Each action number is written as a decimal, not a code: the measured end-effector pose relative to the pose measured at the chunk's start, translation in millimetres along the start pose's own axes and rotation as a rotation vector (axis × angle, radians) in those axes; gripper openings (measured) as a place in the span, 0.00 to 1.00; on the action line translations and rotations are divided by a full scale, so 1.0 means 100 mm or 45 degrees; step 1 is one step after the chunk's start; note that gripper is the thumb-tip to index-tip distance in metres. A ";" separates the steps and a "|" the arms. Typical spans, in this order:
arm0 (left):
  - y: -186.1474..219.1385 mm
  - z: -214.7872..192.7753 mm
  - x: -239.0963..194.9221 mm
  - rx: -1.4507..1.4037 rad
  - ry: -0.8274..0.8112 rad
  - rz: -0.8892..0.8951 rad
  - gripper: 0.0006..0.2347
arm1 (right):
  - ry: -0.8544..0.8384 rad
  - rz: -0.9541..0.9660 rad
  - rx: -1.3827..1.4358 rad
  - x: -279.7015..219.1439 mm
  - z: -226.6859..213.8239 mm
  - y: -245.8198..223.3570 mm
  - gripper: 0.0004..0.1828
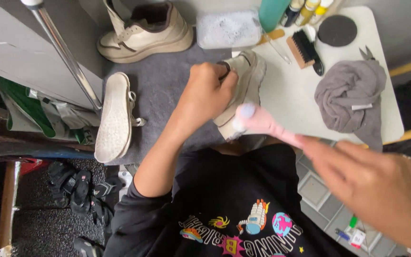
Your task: The person scrubs the sole and sides of a beige sneaker using a pink toothbrush. They hold the shoe in their left hand and brush the textured bottom and edges with their right hand, working over a gray towel on a table.
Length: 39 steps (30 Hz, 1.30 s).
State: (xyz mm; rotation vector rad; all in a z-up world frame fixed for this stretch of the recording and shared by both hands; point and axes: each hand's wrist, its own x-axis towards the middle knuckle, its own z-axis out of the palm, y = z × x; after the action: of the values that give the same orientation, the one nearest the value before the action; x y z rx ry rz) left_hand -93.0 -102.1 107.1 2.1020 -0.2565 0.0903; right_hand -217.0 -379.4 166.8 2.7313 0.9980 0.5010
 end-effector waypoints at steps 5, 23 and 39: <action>-0.01 -0.02 0.04 0.019 0.033 0.021 0.22 | 0.037 -0.309 -0.157 0.03 -0.01 0.01 0.24; -0.03 -0.01 -0.01 -0.016 0.036 -0.030 0.21 | 0.022 0.079 0.403 0.10 0.01 -0.05 0.21; -0.44 0.03 -0.16 -0.078 0.155 0.008 0.23 | -0.038 0.065 0.717 0.26 0.37 0.07 0.17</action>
State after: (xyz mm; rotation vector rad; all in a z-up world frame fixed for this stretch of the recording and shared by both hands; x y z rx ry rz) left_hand -99.3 -80.5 66.0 2.0262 -0.1906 0.2111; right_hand -180.8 -370.3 141.2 3.2446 1.2155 0.2023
